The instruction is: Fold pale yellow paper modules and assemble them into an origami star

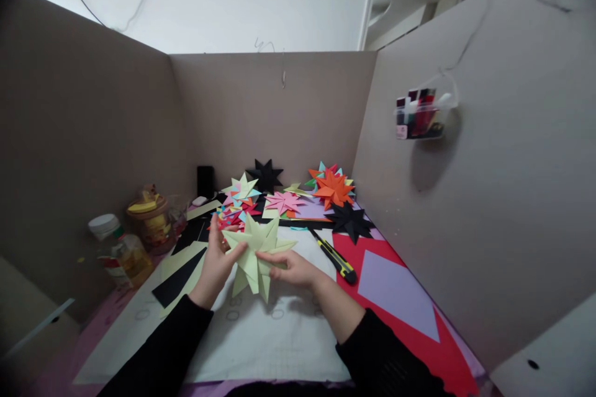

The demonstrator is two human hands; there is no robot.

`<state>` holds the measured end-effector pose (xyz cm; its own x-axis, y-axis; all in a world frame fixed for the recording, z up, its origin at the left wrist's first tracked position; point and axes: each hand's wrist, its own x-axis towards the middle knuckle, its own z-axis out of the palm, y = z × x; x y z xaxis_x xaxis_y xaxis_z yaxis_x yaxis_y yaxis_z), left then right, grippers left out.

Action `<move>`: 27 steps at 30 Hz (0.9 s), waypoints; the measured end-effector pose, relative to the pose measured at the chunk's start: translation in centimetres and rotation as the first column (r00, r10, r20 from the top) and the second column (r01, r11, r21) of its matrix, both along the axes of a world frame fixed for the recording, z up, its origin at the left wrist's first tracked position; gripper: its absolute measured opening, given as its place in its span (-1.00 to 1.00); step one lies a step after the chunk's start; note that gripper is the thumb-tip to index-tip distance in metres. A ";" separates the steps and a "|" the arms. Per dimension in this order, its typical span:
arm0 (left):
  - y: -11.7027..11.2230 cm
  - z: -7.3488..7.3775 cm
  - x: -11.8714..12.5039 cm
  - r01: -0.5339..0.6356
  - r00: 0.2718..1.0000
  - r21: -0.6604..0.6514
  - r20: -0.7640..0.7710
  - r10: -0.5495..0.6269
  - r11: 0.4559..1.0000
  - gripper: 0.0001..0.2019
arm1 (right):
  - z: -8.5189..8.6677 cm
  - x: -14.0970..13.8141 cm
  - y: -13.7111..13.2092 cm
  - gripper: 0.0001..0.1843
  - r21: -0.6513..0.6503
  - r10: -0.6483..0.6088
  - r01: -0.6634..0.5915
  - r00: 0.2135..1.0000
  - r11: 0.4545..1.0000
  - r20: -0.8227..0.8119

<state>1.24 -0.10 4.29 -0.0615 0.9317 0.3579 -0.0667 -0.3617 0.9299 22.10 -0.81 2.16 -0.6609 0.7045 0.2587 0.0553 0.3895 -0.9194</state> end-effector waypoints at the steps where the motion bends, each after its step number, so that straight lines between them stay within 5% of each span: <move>1: 0.2 0.0 -0.2 -0.014 1.000 0.000 0.019 0.014 1.000 -0.06 | 0.2 0.0 -0.1 -0.34 -0.007 -0.022 0.022 1.000 1.000 -0.011; 7: 1.2 0.6 -0.9 -0.021 0.990 0.007 0.139 0.020 1.000 -0.06 | 3.0 0.4 -0.1 -0.29 0.014 -0.068 0.068 0.998 0.998 -0.009; 13: 1.7 1.4 1.0 0.058 0.982 -0.028 0.184 -0.051 0.998 -0.05 | 4.4 2.5 0.5 -0.31 -0.008 -0.043 0.043 0.999 0.999 -0.021; 22: 4.2 2.8 5.6 0.209 0.973 -0.139 0.132 -0.191 0.968 -0.10 | 3.1 7.3 1.8 -0.28 -0.208 -0.170 0.133 0.970 0.969 -0.171; 27: 9.2 3.2 7.7 0.252 0.968 -0.203 0.050 -0.247 0.946 -0.30 | 0.5 10.2 2.8 -0.22 -0.333 -0.336 0.236 0.898 0.913 -0.284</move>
<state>8.98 9.14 7.47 0.1765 0.9716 0.1576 -0.1534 -0.1310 0.9794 32.32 1.95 2.68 -0.3314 0.9250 0.1857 -0.1995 0.1236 -0.9721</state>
